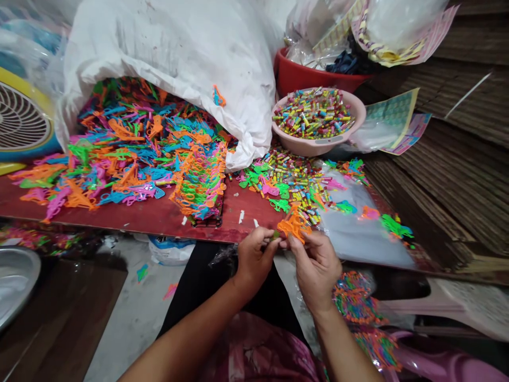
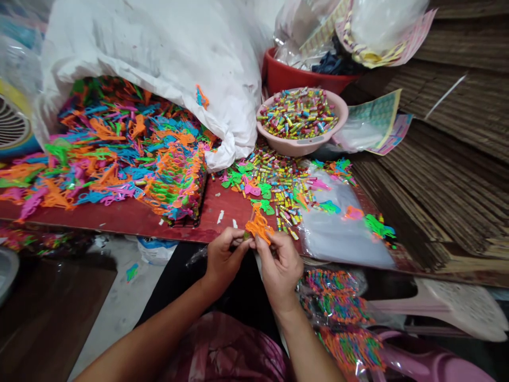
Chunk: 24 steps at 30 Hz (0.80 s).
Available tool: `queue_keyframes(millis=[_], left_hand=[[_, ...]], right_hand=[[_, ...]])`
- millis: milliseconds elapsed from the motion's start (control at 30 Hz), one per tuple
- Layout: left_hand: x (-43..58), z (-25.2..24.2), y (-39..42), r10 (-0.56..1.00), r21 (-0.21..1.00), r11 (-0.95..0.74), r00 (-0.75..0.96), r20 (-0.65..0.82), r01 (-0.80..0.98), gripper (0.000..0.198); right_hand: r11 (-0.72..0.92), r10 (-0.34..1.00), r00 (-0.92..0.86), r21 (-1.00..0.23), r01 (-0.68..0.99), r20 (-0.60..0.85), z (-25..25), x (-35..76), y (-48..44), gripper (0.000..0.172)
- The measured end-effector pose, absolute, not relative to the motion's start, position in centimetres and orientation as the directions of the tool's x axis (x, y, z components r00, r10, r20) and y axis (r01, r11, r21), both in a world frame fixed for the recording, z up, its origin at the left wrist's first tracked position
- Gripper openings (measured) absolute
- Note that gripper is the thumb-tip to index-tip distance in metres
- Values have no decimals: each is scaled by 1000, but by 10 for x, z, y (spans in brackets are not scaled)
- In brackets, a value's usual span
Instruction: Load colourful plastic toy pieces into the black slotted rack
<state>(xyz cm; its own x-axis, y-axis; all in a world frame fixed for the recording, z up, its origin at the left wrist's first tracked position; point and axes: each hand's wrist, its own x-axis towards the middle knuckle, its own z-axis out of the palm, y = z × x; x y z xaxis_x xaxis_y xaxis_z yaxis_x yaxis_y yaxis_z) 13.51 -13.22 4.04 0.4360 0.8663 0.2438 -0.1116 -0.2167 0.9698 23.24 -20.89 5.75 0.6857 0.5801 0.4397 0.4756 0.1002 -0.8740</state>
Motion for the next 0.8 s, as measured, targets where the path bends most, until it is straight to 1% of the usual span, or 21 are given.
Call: queue_keyframes(millis=[133,233,333,433,533,600,700,800], left_hand=[[132,33,-131,837,913,-408,402,372,4,10],[131,27,-130,805,879,-473,430,409,50,11],[129,26,-129,833,903,-421,431,347,86,9],[128,27,-129,862,940,-338,416,288,49,9],[126,28,-132,872,962,-274,419,254,-13,10],[126,29,-133,864,963,-269,431,258,-38,13],[123,33,-134,827,943,-327,465,317,-61,23],[120,39,-134,808,932,-354,474,349,-82,22]], right_hand=[[147,604,663,-879,454,443,59,230,-209,10],[141,622,652,-882,450,433,55,231,-204,12],[172,666,647,-920,353,373,51,234,-196,15],[200,699,651,-955,219,296,48,233,-190,19],[203,658,695,-958,205,288,48,229,-186,22],[211,648,702,-956,205,294,51,225,-185,22],[238,672,682,-956,171,289,58,221,-185,21],[255,671,680,-953,163,296,64,220,-184,20]])
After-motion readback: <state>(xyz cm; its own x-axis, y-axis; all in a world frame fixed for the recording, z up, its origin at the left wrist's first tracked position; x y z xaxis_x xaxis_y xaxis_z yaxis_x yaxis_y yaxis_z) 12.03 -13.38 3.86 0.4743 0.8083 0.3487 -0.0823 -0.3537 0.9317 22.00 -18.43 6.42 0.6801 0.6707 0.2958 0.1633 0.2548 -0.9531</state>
